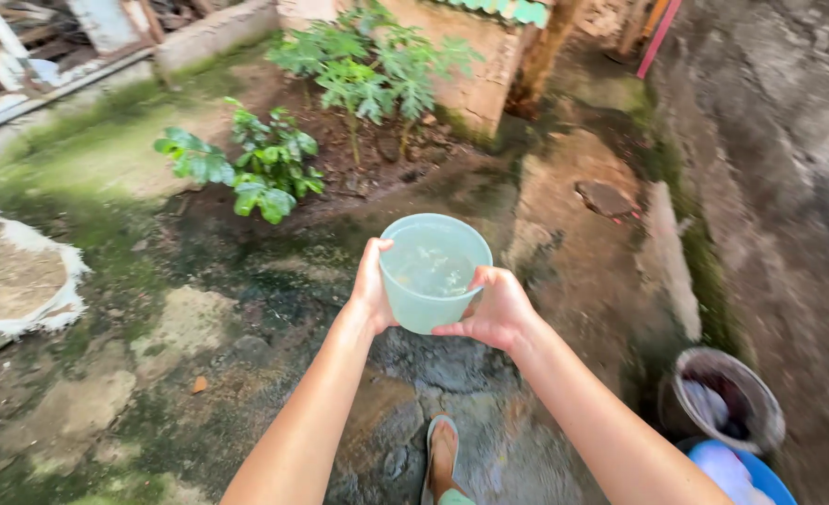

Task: The person waters several small papaya plants in a narrow outdoor garden bed using a light blue plastic cup. They scoop water from a puddle and pour it onto the soil around the plants, then refill the cup from a nearby tap and continue watering.

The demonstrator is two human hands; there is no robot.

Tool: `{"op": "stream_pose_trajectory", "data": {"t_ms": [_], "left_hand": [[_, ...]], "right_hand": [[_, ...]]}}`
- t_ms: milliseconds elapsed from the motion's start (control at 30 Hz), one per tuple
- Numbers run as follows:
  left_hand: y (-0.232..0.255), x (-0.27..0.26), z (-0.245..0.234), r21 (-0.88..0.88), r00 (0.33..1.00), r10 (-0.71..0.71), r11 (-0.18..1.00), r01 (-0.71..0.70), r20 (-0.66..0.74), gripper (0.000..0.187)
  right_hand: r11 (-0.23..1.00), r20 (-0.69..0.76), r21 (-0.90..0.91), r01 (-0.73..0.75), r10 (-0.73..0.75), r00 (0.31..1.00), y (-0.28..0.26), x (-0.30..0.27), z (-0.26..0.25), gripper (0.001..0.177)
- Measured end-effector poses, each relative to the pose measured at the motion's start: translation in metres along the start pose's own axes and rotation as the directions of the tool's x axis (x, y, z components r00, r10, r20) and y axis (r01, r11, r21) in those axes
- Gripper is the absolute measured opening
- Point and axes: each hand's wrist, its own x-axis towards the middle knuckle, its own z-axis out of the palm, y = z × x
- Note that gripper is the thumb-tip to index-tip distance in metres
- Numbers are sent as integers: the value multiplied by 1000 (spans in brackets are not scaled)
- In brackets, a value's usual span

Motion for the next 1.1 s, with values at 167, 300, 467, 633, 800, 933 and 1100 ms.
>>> {"op": "stream_pose_trajectory", "data": {"t_ms": [167, 300, 467, 633, 800, 933, 1100], "left_hand": [[35, 34, 2, -67, 997, 29, 997, -34, -67, 86], [76, 75, 22, -73, 993, 60, 995, -67, -102, 93], [131, 136, 37, -77, 985, 111, 990, -122, -134, 98], [191, 194, 61, -120, 965, 170, 973, -196, -198, 100], [251, 251, 63, -91, 948, 178, 974, -208, -264, 99], [294, 313, 57, -90, 941, 191, 970, -224, -279, 100], [356, 386, 55, -67, 948, 207, 971, -229, -243, 101]], "right_hand": [[994, 49, -82, -71, 75, 996, -37, 69, 17, 119], [979, 92, -170, -115, 132, 987, -87, 131, 35, 124], [967, 144, -214, -139, 172, 974, -152, 205, 67, 124], [947, 171, -270, -177, 228, 958, -214, 274, 110, 124], [929, 200, -307, -205, 274, 941, -261, 333, 157, 126], [926, 219, -314, -209, 284, 933, -295, 389, 182, 126], [926, 246, -326, -189, 276, 929, -340, 469, 211, 121]]}}
